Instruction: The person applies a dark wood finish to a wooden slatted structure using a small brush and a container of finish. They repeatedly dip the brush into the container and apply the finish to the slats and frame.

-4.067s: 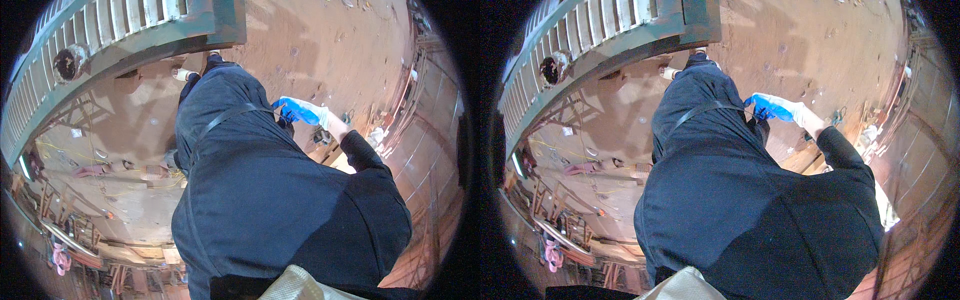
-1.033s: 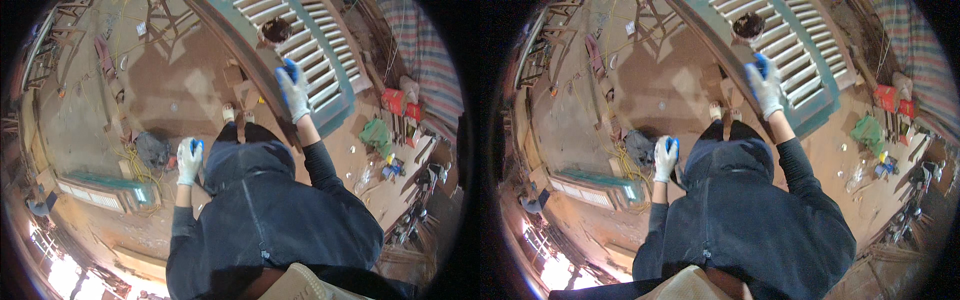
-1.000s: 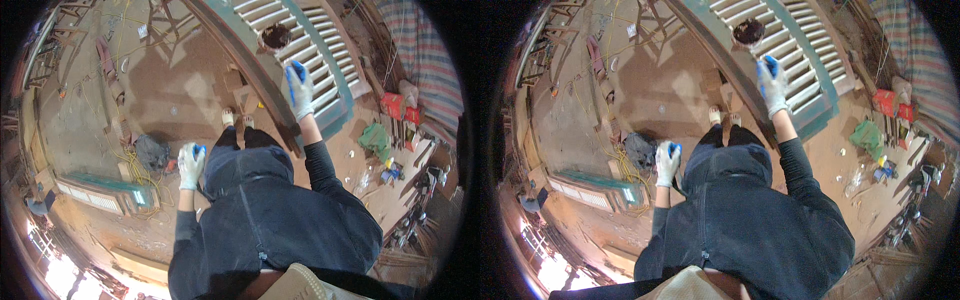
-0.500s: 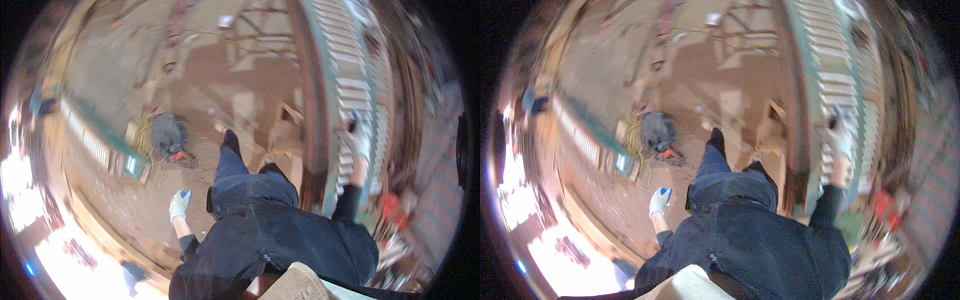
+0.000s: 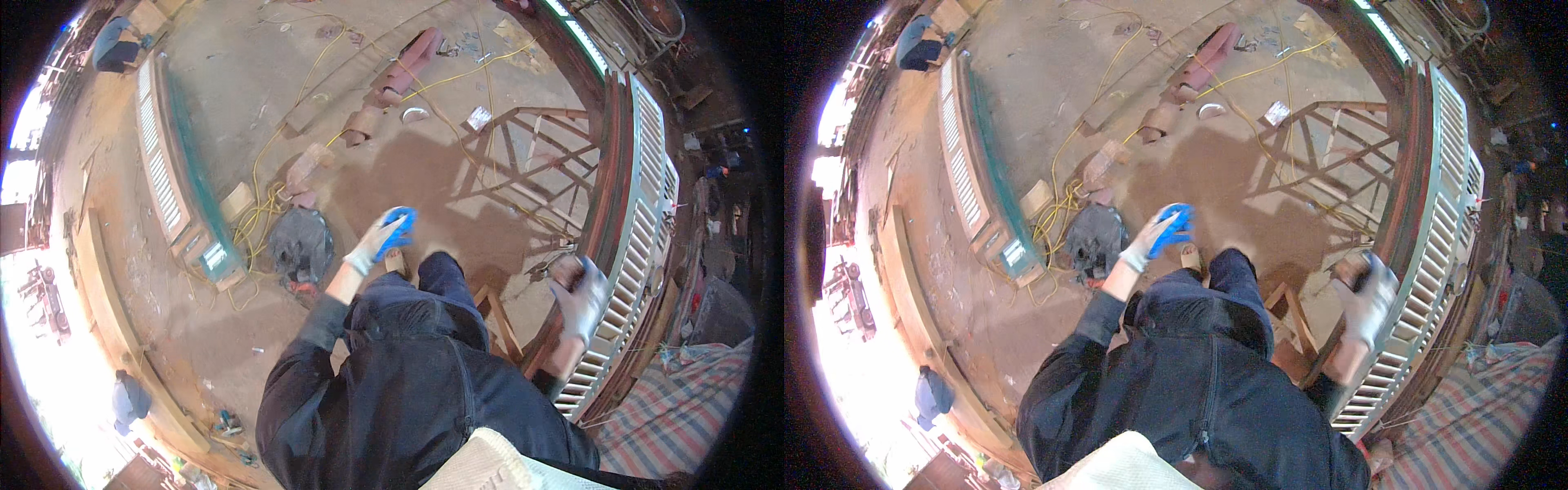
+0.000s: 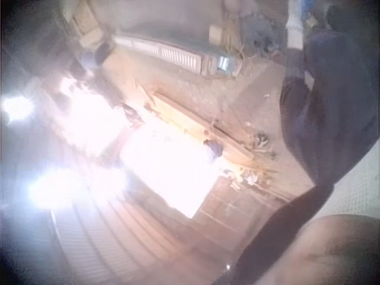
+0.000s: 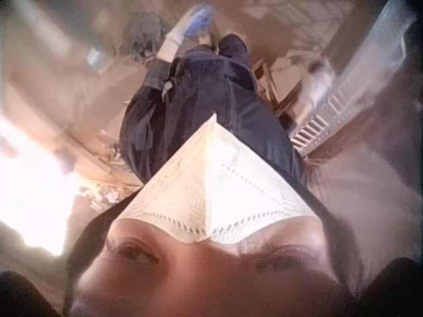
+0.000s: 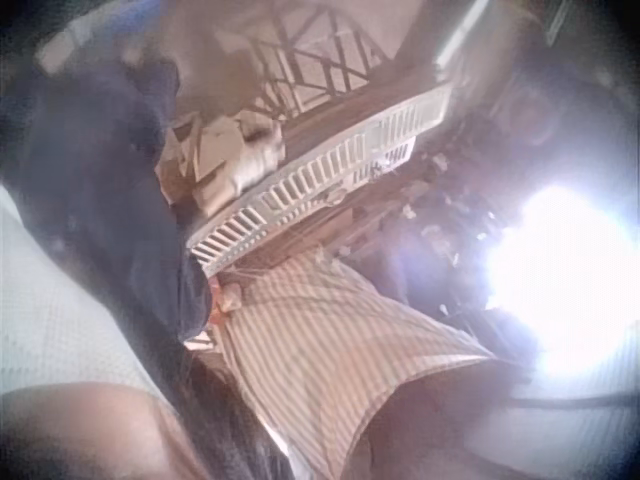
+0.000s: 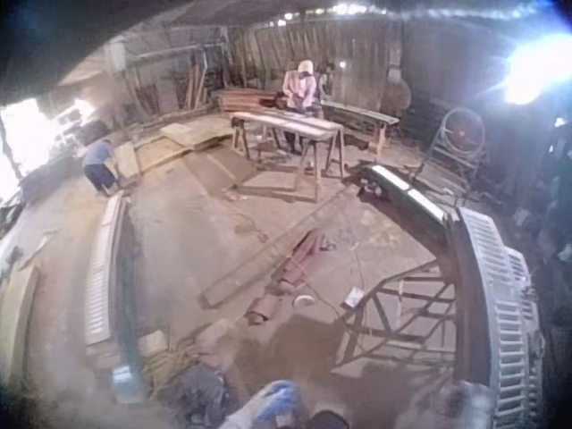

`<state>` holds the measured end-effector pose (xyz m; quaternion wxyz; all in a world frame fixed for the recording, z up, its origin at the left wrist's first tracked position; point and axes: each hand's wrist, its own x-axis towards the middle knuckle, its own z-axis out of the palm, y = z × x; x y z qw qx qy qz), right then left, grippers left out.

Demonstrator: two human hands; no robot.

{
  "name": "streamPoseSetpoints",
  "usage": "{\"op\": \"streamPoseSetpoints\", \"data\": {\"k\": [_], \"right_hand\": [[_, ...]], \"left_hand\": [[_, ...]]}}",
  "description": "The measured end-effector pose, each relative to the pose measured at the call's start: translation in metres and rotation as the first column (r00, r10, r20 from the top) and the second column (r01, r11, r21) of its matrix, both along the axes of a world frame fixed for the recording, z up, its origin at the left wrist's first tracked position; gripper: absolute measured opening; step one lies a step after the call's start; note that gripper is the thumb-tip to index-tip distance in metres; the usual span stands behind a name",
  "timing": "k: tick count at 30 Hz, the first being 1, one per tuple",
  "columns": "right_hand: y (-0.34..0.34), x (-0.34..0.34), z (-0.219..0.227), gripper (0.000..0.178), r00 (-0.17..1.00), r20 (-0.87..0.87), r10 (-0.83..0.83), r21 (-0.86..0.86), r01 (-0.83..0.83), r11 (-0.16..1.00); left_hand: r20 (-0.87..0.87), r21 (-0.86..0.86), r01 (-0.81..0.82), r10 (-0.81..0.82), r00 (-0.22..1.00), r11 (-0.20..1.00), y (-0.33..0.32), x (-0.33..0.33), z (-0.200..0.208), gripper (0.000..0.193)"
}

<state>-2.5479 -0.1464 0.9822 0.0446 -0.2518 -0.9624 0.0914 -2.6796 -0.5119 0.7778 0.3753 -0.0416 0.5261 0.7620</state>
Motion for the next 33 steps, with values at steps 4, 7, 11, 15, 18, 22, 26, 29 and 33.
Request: {"op": "streamPoseSetpoints", "data": {"k": [4,7,11,15,18,22,26,29,33], "right_hand": [[-0.069,-0.18,-0.028,0.083,0.904,-0.09,0.418,-0.206,-0.427,0.88],[-0.13,-0.299,-0.035,0.09,0.824,-0.073,0.561,-0.329,-0.551,0.767],[-0.157,-0.44,-0.033,0.098,0.701,-0.031,0.713,-0.411,-0.659,0.63],[-0.149,-0.585,-0.002,0.09,0.575,-0.469,0.67,-0.36,-0.817,0.45],[-0.148,-0.688,0.005,0.049,0.81,-0.482,0.333,-0.693,-0.585,0.421],[-0.171,-0.815,0.011,0.038,0.593,-0.456,0.664,-0.459,-0.795,0.396],[-0.233,-0.927,0.006,0.035,0.316,-0.273,0.909,-0.039,-0.947,0.318],[-0.269,-1.014,-0.001,0.031,0.368,-0.088,0.926,0.031,-0.928,0.372],[-0.304,-1.119,0.021,0.026,0.438,-0.107,0.892,0.11,-0.887,0.449]], "left_hand": [[0.335,0.552,-0.069,-0.145,0.931,0.831,0.092,-0.109,0.009,0.062],[0.298,0.628,-0.22,0.03,0.954,0.747,0.097,-0.189,-0.001,0.071],[0.426,0.685,-0.414,0.131,0.895,0.599,0.077,-0.305,0.036,0.079],[0.627,0.737,-0.621,0.072,0.776,0.267,0.027,-0.429,0.047,0.088],[0.537,0.678,-0.632,0.334,0.774,0.376,0.01,-0.51,0.055,0.089],[0.449,0.673,-0.645,0.494,0.745,0.362,-0.003,-0.623,0.084,0.087],[0.395,0.498,-0.724,0.618,0.68,0.477,-0.027,-0.734,0.102,0.082],[0.301,0.502,-0.663,0.606,0.736,0.556,-0.053,-0.826,0.11,0.079],[0.357,0.678,-0.541,0.42,0.834,0.498,-0.098,-0.942,0.109,0.075]]}}
